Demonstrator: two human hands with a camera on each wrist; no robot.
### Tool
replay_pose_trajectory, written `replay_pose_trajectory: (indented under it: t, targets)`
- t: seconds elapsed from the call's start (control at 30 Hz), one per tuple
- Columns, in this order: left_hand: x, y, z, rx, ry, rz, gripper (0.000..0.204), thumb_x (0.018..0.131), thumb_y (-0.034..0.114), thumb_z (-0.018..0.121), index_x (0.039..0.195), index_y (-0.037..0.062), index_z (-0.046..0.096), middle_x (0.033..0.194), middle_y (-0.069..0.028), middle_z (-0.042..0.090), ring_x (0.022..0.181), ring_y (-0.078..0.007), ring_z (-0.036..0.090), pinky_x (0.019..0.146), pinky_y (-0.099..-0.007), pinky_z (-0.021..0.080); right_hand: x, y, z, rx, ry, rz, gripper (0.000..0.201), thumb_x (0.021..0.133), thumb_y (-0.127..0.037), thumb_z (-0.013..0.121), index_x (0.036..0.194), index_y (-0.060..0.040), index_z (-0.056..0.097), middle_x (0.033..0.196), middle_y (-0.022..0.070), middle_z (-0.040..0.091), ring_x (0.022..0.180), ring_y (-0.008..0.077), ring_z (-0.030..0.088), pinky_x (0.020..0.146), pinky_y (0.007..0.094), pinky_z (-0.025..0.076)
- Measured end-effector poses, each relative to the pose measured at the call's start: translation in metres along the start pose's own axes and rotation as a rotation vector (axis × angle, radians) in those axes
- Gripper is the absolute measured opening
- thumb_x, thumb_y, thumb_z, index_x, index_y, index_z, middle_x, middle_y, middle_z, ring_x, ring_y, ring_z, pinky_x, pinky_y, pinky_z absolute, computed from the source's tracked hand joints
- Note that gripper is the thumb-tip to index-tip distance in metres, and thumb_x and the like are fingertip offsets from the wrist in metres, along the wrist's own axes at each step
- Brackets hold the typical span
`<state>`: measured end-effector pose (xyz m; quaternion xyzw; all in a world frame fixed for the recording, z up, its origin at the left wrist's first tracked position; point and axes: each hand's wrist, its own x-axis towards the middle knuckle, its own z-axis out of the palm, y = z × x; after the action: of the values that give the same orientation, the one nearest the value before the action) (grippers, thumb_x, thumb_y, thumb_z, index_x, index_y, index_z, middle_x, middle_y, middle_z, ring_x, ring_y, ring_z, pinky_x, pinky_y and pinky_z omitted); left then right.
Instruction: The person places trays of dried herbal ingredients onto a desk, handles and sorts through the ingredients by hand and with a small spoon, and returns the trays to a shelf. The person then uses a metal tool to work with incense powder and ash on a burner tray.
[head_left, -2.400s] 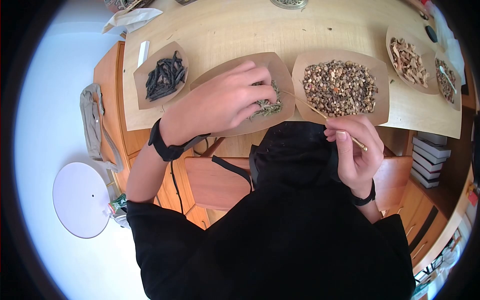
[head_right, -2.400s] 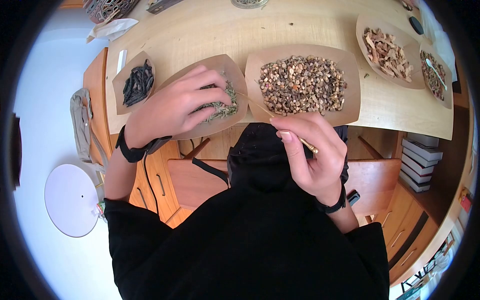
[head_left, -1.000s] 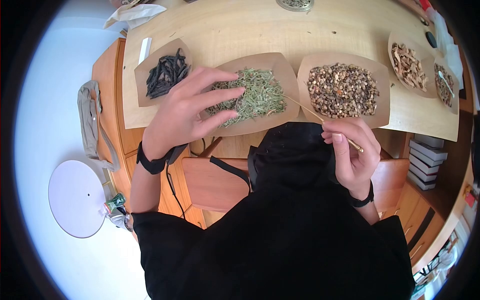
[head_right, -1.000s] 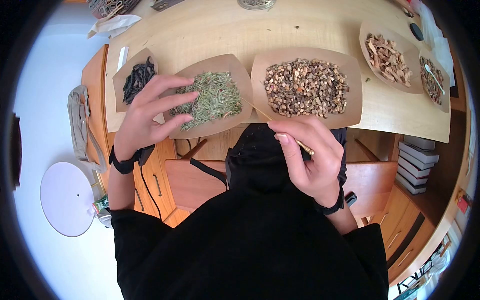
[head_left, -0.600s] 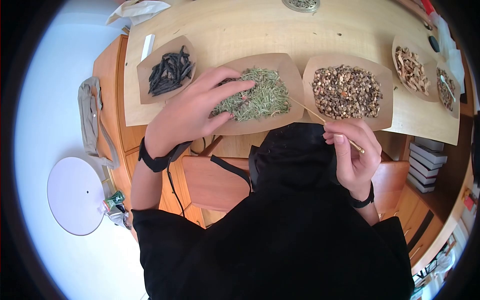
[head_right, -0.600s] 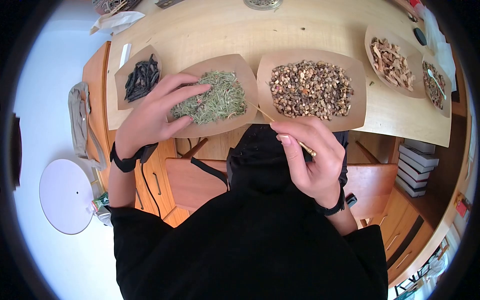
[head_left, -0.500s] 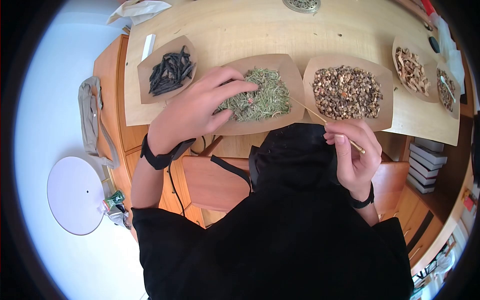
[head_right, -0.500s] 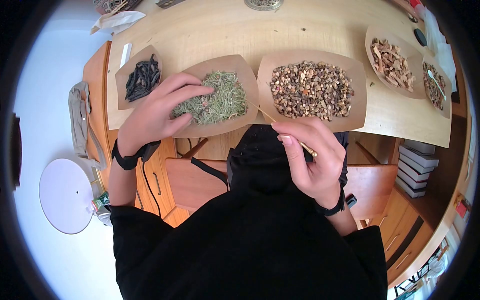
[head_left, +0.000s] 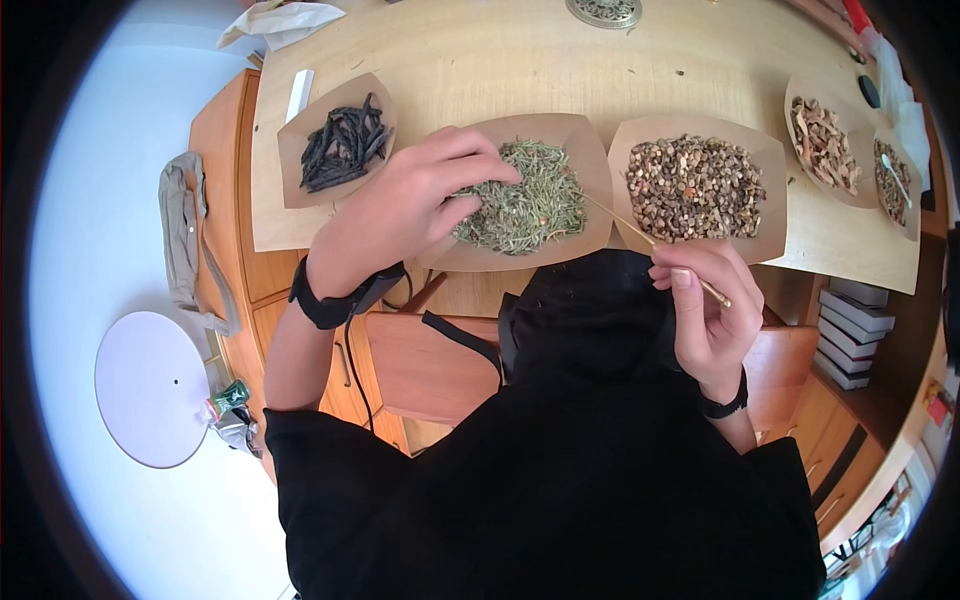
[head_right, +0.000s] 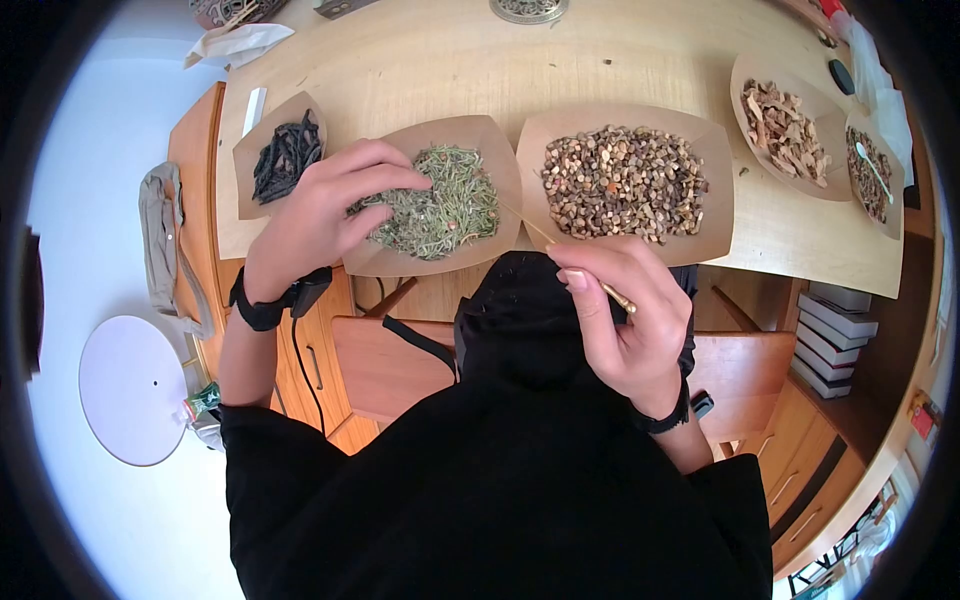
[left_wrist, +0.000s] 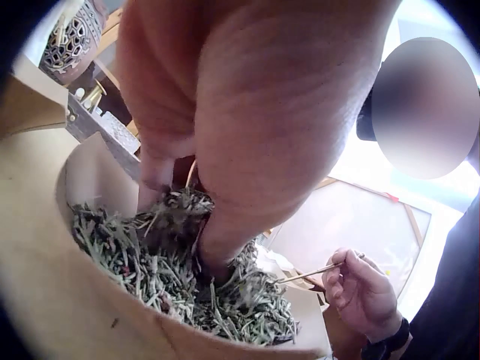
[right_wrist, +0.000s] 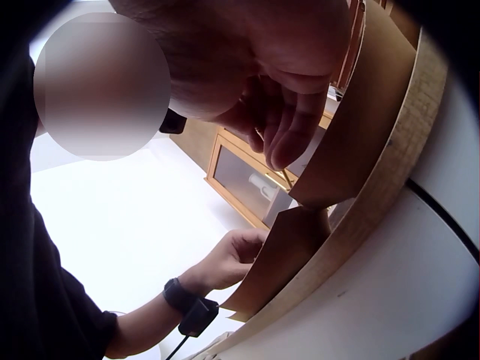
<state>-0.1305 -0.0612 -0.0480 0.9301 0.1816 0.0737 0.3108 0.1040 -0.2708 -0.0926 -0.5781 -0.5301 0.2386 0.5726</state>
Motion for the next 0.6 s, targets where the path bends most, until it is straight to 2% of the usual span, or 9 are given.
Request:
replay_pose_trajectory:
  t: [0.33,0.43,0.5,0.53,0.6]
  targets:
    - [0.008,0.002,0.001,-0.016,0.024,0.024,0.036,0.081,-0.004,0.075,0.116,0.0042,0.074,0.109,-0.0111,0.072,0.098,-0.0300,0.070,0.085,-0.0370,0.057,0.000,0.001,0.000,0.003,0.002,-0.007,0.016,0.092,0.009,0.066,0.106,0.0041,0.073,0.093,0.0161,0.073,0.076,0.0220,0.071,0.070,0.0294,0.055]
    - [0.010,0.006,0.000,-0.054,0.027,-0.015,0.032,0.086,-0.001,0.073,0.117,0.0036,0.073,0.109,-0.0122,0.074,0.096,-0.0283,0.071,0.085,-0.0355,0.057,0.000,0.000,0.000,-0.001,0.004,-0.005,0.016,0.092,0.009,0.066,0.106,0.0041,0.073,0.093,0.0160,0.073,0.076,0.0223,0.071,0.070,0.0295,0.055]
    - [0.012,0.010,-0.003,-0.163,-0.008,-0.108,0.029,0.092,0.000,0.069,0.120,0.0026,0.072,0.112,-0.0122,0.075,0.094,-0.0227,0.072,0.085,-0.0329,0.057,0.000,0.000,-0.001,-0.004,0.003,-0.006,0.016,0.092,0.009,0.066,0.106,0.0041,0.073,0.093,0.0159,0.073,0.076,0.0224,0.070,0.070,0.0296,0.055]
    - [0.011,0.011,-0.004,-0.162,-0.008,-0.108,0.029,0.092,0.000,0.069,0.120,0.0026,0.072,0.112,-0.0122,0.075,0.094,-0.0227,0.072,0.085,-0.0329,0.057,0.000,0.000,-0.001,-0.007,0.001,-0.006,0.016,0.092,0.009,0.067,0.106,0.0042,0.073,0.094,0.0159,0.073,0.076,0.0226,0.070,0.070,0.0298,0.055]
    - [0.009,0.012,-0.006,-0.266,-0.025,-0.234,0.029,0.095,-0.004,0.062,0.123,0.0012,0.071,0.115,-0.0112,0.076,0.094,-0.0172,0.072,0.085,-0.0303,0.058,0.000,0.001,-0.001,-0.004,0.001,-0.003,0.016,0.092,0.009,0.067,0.105,0.0041,0.073,0.094,0.0160,0.073,0.077,0.0228,0.070,0.070,0.0299,0.055]
